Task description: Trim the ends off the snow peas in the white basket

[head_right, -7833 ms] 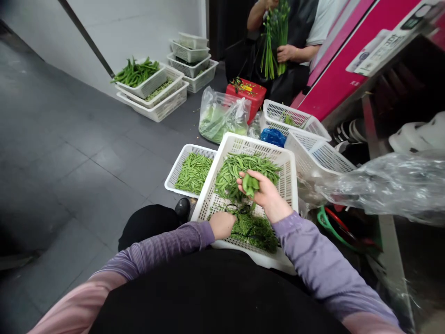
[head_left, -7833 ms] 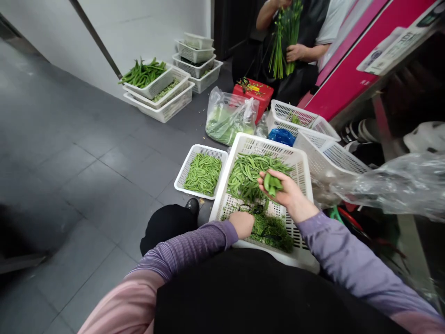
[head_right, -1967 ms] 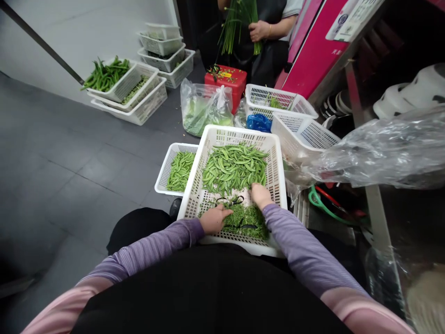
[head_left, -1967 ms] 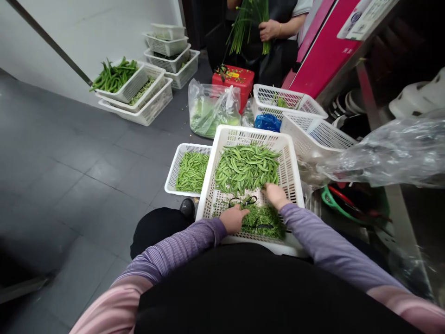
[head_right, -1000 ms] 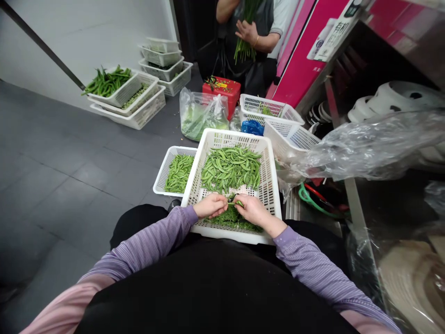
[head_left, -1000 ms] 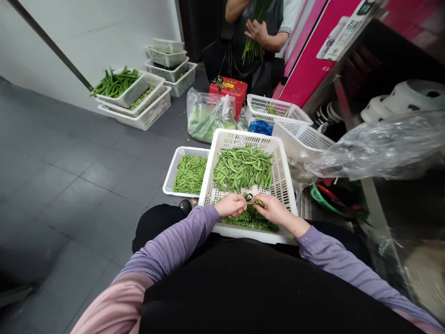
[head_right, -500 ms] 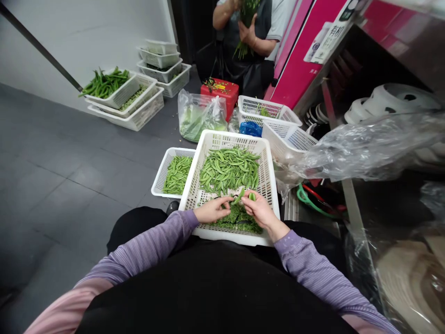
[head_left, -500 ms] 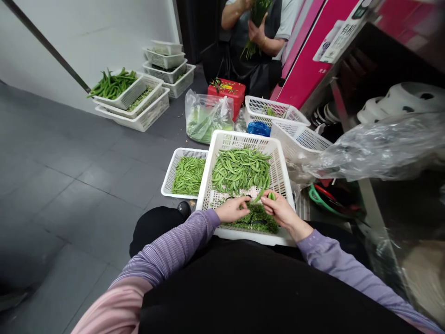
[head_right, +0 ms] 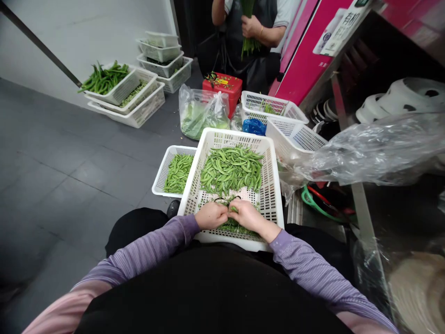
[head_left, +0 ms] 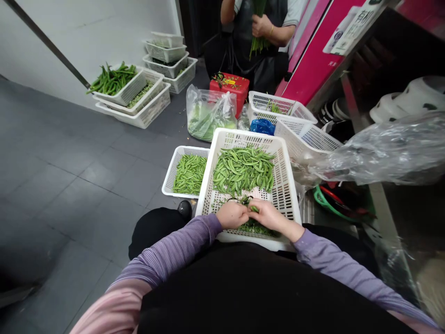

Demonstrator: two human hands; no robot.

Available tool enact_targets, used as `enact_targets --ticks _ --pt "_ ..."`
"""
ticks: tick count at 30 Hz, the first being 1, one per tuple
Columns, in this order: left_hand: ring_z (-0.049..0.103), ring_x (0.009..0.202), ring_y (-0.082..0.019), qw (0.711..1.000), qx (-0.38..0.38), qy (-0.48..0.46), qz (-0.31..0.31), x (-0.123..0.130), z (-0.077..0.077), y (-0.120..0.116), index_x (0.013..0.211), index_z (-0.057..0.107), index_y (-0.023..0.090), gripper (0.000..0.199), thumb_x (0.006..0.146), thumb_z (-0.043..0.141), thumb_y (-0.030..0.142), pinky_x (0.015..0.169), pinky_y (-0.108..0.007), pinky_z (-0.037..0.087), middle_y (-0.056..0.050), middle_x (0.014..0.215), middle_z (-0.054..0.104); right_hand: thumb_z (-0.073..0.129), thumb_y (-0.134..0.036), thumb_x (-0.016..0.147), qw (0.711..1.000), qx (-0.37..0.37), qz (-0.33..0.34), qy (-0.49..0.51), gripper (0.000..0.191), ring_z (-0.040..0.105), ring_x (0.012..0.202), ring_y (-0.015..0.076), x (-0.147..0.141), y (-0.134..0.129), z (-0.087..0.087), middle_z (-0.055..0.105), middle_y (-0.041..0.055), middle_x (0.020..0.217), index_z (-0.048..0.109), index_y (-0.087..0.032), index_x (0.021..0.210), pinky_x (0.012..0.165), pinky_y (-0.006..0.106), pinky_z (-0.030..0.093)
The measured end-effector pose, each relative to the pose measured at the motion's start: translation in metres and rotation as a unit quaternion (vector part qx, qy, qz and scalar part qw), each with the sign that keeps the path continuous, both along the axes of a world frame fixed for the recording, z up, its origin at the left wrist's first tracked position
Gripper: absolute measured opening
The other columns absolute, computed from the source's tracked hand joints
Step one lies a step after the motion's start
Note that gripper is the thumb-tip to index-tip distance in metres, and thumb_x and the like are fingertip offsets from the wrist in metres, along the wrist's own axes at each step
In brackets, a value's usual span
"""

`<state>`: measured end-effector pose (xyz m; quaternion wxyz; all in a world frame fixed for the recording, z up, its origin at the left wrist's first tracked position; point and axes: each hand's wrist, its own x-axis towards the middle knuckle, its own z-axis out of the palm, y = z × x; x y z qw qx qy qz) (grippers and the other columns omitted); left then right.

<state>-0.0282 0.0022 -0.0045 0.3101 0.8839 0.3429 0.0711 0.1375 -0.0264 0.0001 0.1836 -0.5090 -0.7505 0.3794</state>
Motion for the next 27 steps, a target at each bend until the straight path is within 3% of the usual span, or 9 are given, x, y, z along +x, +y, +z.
enact_targets --ticks 2,4,7,9,10,13,16,21,27 --pt "0.049 0.059 -0.011 0.995 -0.015 -0.061 0.083 0.001 0.0 0.004 0.063 0.057 0.014 0.028 0.078 0.035 0.023 0.06 -0.021 0.038 -0.002 0.061 0.056 0.058 -0.032 0.071 0.976 -0.118 -0.102 0.15 0.017 0.037 0.047 0.0081 -0.004 0.004 -0.001 0.039 -0.0058 0.051 0.049 -0.018 0.067 0.046 0.021 0.029" --pt "0.048 0.058 -0.01 0.988 -0.035 -0.068 0.131 0.003 -0.002 0.006 0.064 0.057 0.014 0.031 0.08 0.031 0.022 0.059 -0.02 0.038 -0.001 0.06 0.054 0.056 -0.038 0.071 0.906 -0.222 -0.195 0.302 0.022 0.026 0.039 0.006 0.001 0.012 -0.004 0.03 -0.009 0.045 0.045 -0.019 0.067 0.038 0.019 0.021" --pt "0.052 0.061 -0.013 0.994 -0.055 0.061 0.071 0.004 -0.012 0.002 0.068 0.06 0.013 0.028 0.078 0.036 0.024 0.061 -0.024 0.041 -0.005 0.064 0.057 0.051 -0.041 0.072 0.818 -0.205 -0.341 0.416 0.026 0.028 0.038 0.0057 0.033 0.035 -0.01 0.034 -0.0077 0.048 0.038 -0.02 0.063 0.035 0.018 0.021" --pt "0.055 0.064 -0.016 0.985 -0.062 0.16 0.005 0.003 -0.021 -0.002 0.077 0.062 0.012 0.021 0.072 0.043 0.021 0.062 -0.027 0.043 -0.009 0.076 0.06 0.046 -0.041 0.074 0.825 -0.123 -0.416 0.363 0.024 0.038 0.042 0.0073 0.063 0.057 -0.014 0.041 -0.0052 0.051 0.037 -0.02 0.064 0.039 0.019 0.03" --pt "0.057 0.065 -0.017 0.98 -0.061 0.187 -0.015 0.002 -0.024 -0.004 0.085 0.062 0.012 0.023 0.069 0.046 0.018 0.061 -0.028 0.044 -0.011 0.083 0.06 0.045 -0.039 0.075 0.852 -0.082 -0.434 0.282 0.02 0.043 0.045 0.0086 0.076 0.068 -0.018 0.046 -0.0035 0.055 0.04 -0.02 0.068 0.042 0.02 0.034" --pt "0.059 0.073 -0.018 0.983 -0.05 0.17 -0.049 0.0 -0.031 -0.005 0.104 0.057 0.017 0.042 0.063 0.048 0.01 0.064 -0.027 0.046 -0.011 0.096 0.058 0.048 -0.029 0.075 0.951 0.001 -0.289 -0.11 0.012 0.054 0.059 0.0144 0.095 0.091 -0.034 0.058 0.0034 0.068 0.05 -0.019 0.081 0.054 0.026 0.041" --pt "0.059 0.079 -0.018 0.987 -0.062 0.136 -0.059 0.002 -0.031 -0.001 0.098 0.061 0.02 0.036 0.067 0.047 0.012 0.069 -0.026 0.046 -0.007 0.093 0.06 0.044 -0.016 0.078 0.918 0.026 -0.043 -0.394 0.016 0.059 0.071 0.0188 0.086 0.098 -0.059 0.061 0.0101 0.079 0.056 -0.017 0.089 0.061 0.029 0.042" --pt "0.059 0.078 -0.018 0.987 -0.07 0.135 -0.055 0.003 -0.031 -0.003 0.09 0.063 0.018 0.027 0.075 0.041 0.017 0.07 -0.027 0.046 -0.007 0.086 0.063 0.042 -0.006 0.077 0.904 0.015 0.021 -0.426 0.021 0.06 0.073 0.0183 0.071 0.103 -0.086 0.061 0.014 0.083 0.06 -0.014 0.084 0.063 0.029 0.041" --pt "0.058 0.07 -0.017 0.99 -0.099 0.1 0.011 0.003 -0.024 0.001 0.077 0.061 0.014 0.026 0.08 0.036 0.023 0.068 -0.028 0.044 -0.008 0.075 0.063 0.05 -0.024 0.079 0.937 0.041 -0.006 -0.347 0.015 0.057 0.074 0.0152 0.069 0.094 -0.063 0.061 0.0081 0.087 0.062 -0.018 0.085 0.064 0.025 0.04"
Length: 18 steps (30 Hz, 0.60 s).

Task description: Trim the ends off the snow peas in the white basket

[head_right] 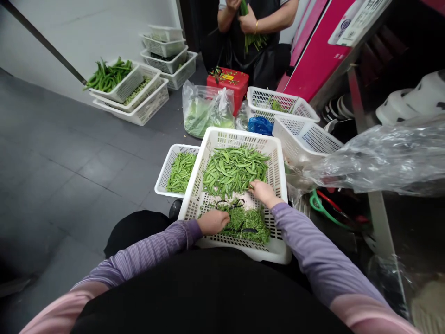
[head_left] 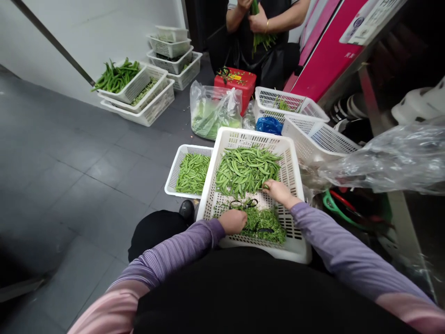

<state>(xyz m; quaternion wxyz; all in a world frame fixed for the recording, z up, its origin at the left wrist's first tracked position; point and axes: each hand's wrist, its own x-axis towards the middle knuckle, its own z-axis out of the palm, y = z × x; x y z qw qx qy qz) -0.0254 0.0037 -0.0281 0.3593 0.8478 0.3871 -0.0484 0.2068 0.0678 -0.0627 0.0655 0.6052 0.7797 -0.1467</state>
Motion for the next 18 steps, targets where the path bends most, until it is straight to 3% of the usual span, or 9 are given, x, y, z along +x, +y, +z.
enact_targets --ticks 3,6,9,13,16,18 --pt "0.053 0.059 -0.011 0.988 -0.086 -0.076 0.103 0.003 0.007 0.007 0.077 0.058 0.014 0.028 0.082 0.032 0.025 0.061 -0.023 0.043 -0.003 0.064 0.058 0.052 -0.028 0.078 0.986 0.024 0.008 0.163 0.014 0.055 0.079 0.0132 -0.019 -0.026 0.021 0.061 0.0033 0.087 0.061 -0.02 0.085 0.071 0.023 0.04" --pt "0.043 0.042 -0.007 0.949 -0.215 -0.157 0.17 0.005 0.012 0.01 0.082 0.054 0.014 0.028 0.082 0.029 0.027 0.046 -0.02 0.039 0.003 0.056 0.048 0.054 -0.025 0.077 0.951 0.032 0.03 0.305 0.01 0.055 0.079 0.0133 -0.039 -0.052 0.04 0.06 0.0019 0.081 0.061 -0.02 0.08 0.073 0.024 0.04" --pt "0.036 0.034 -0.005 0.907 -0.299 -0.225 0.193 0.005 0.017 0.009 0.078 0.05 0.015 0.023 0.08 0.031 0.028 0.036 -0.018 0.033 0.006 0.053 0.041 0.053 -0.024 0.077 0.949 0.039 0.037 0.311 0.009 0.054 0.077 0.0143 -0.049 -0.065 0.055 0.059 0.0023 0.079 0.061 -0.02 0.08 0.071 0.026 0.04" --pt "0.03 0.031 -0.004 0.874 -0.366 -0.256 0.192 0.002 0.025 0.007 0.068 0.046 0.015 0.02 0.077 0.032 0.026 0.032 -0.017 0.026 0.006 0.048 0.037 0.054 -0.023 0.077 0.951 0.036 0.047 0.304 0.009 0.054 0.077 0.0151 -0.049 -0.072 0.066 0.059 0.0031 0.08 0.062 -0.021 0.08 0.07 0.027 0.04" --pt "0.026 0.031 -0.004 0.874 -0.378 -0.246 0.183 0.001 0.026 0.005 0.068 0.046 0.015 0.019 0.075 0.031 0.024 0.032 -0.017 0.024 0.007 0.046 0.033 0.055 -0.025 0.075 0.932 0.026 0.011 0.361 0.008 0.054 0.077 0.0156 -0.054 -0.08 0.068 0.059 0.0031 0.078 0.061 -0.02 0.076 0.072 0.029 0.04" --pt "0.028 0.033 -0.005 0.902 -0.339 -0.205 0.17 0.001 0.021 0.003 0.07 0.049 0.015 0.021 0.075 0.03 0.024 0.034 -0.017 0.026 0.006 0.046 0.034 0.058 -0.026 0.072 0.9 0.019 -0.066 0.43 0.008 0.054 0.076 0.0156 -0.061 -0.085 0.069 0.059 0.0027 0.076 0.06 -0.019 0.074 0.071 0.029 0.04"
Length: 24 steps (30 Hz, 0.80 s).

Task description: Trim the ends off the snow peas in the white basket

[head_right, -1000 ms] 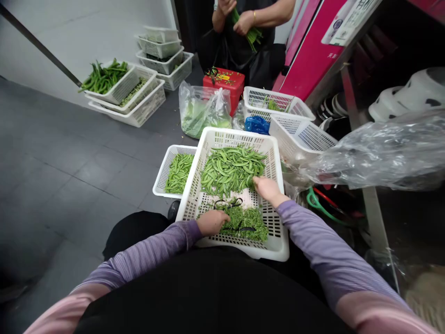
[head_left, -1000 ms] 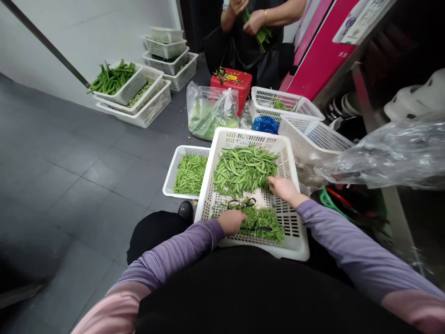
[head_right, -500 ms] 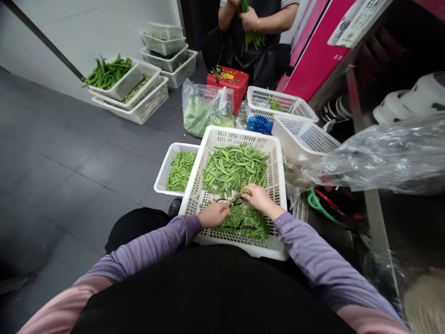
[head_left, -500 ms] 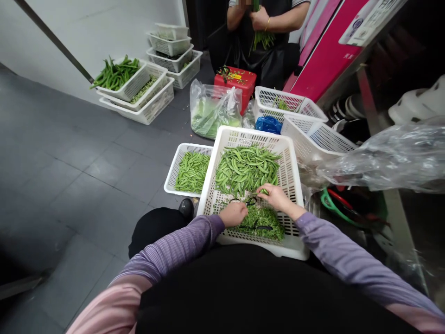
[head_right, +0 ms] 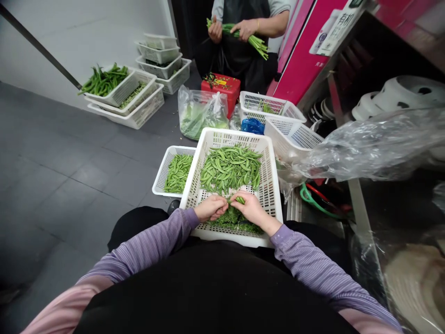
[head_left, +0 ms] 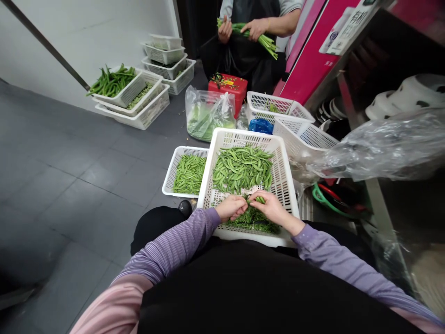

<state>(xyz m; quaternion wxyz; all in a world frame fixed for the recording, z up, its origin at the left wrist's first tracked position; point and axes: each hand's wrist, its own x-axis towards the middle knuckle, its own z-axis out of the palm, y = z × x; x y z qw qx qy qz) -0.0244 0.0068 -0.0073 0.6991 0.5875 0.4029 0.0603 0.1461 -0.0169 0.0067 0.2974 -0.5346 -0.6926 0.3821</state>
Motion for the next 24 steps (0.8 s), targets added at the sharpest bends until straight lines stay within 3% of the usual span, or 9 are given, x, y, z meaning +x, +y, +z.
enact_targets --ticks 2,5,7,11,15,18,21,23,24 --pt "0.04 0.041 -0.008 0.988 0.094 0.105 -0.059 -0.001 -0.01 -0.003 0.069 0.053 0.014 0.022 0.074 0.036 0.026 0.04 -0.02 0.034 0.002 0.049 0.042 0.061 -0.028 0.069 0.989 -0.05 -0.096 0.101 0.011 0.052 0.063 0.0133 -0.005 -0.002 0.002 0.056 -0.0003 0.066 0.058 -0.019 0.075 0.06 0.026 0.04" --pt "0.055 0.065 -0.019 0.911 0.227 0.295 -0.177 -0.004 -0.024 -0.008 0.067 0.058 0.011 0.016 0.067 0.049 0.024 0.056 -0.027 0.044 -0.009 0.066 0.057 0.063 -0.031 0.067 0.936 -0.096 -0.221 0.258 0.018 0.038 0.042 0.0077 -0.003 0.001 0.006 0.042 -0.0071 0.05 0.054 -0.02 0.078 0.042 0.021 0.029" --pt "0.057 0.078 -0.022 0.886 0.269 0.323 -0.197 -0.006 -0.027 -0.009 0.081 0.06 0.011 0.021 0.063 0.054 0.021 0.065 -0.029 0.045 -0.012 0.083 0.06 0.065 -0.031 0.064 0.911 -0.096 -0.258 0.308 0.022 0.033 0.038 0.0061 0.003 0.005 0.009 0.038 -0.0086 0.047 0.052 -0.02 0.078 0.038 0.02 0.023" --pt "0.057 0.069 -0.012 0.953 0.265 0.127 -0.077 -0.005 -0.013 -0.005 0.118 0.043 0.019 0.048 0.073 0.05 0.032 0.062 -0.024 0.046 -0.007 0.102 0.055 0.067 -0.034 0.062 0.914 -0.11 -0.259 0.292 0.026 0.032 0.038 0.0058 0.008 0.004 0.003 0.039 -0.0087 0.044 0.053 -0.019 0.078 0.037 0.02 0.022" --pt "0.052 0.052 -0.008 0.97 0.211 0.075 -0.096 -0.001 0.0 0.0 0.094 0.056 0.016 0.033 0.084 0.03 0.032 0.054 -0.022 0.044 -0.001 0.075 0.059 0.061 -0.038 0.068 0.935 -0.116 -0.254 0.218 0.025 0.035 0.038 0.0081 -0.001 -0.006 -0.01 0.041 -0.007 0.045 0.054 -0.019 0.082 0.039 0.022 0.027" --pt "0.055 0.062 -0.012 0.924 0.313 0.171 -0.137 -0.001 -0.002 0.0 0.071 0.06 0.014 0.03 0.081 0.035 0.027 0.063 -0.024 0.043 -0.004 0.066 0.06 0.052 -0.035 0.075 0.98 -0.02 -0.195 -0.006 0.023 0.047 0.052 0.0132 -0.003 -0.012 -0.013 0.053 0.0017 0.064 0.058 -0.019 0.092 0.049 0.026 0.035" --pt "0.056 0.064 -0.017 0.871 0.381 0.248 -0.188 -0.003 -0.004 -0.003 0.067 0.061 0.013 0.03 0.079 0.037 0.027 0.064 -0.028 0.043 -0.009 0.066 0.061 0.046 -0.026 0.079 0.971 0.066 0.006 -0.23 0.021 0.052 0.07 0.0167 -0.001 -0.014 -0.014 0.056 0.007 0.084 0.06 -0.022 0.095 0.06 0.027 0.037" --pt "0.056 0.063 -0.017 0.862 0.401 0.239 -0.197 -0.004 -0.003 -0.004 0.066 0.06 0.013 0.031 0.079 0.037 0.027 0.064 -0.028 0.042 -0.009 0.066 0.061 0.046 -0.023 0.079 0.955 0.058 0.119 -0.266 0.015 0.051 0.072 0.0165 -0.001 -0.012 -0.016 0.055 0.006 0.08 0.061 -0.021 0.082 0.062 0.027 0.037" --pt "0.055 0.063 -0.017 0.866 0.409 0.222 -0.181 -0.005 -0.002 -0.003 0.066 0.06 0.014 0.031 0.08 0.036 0.028 0.064 -0.028 0.042 -0.008 0.065 0.06 0.048 -0.024 0.078 0.96 0.044 0.131 -0.245 0.012 0.051 0.072 0.0161 -0.002 -0.01 -0.017 0.054 0.005 0.077 0.059 -0.02 0.076 0.062 0.027 0.038"
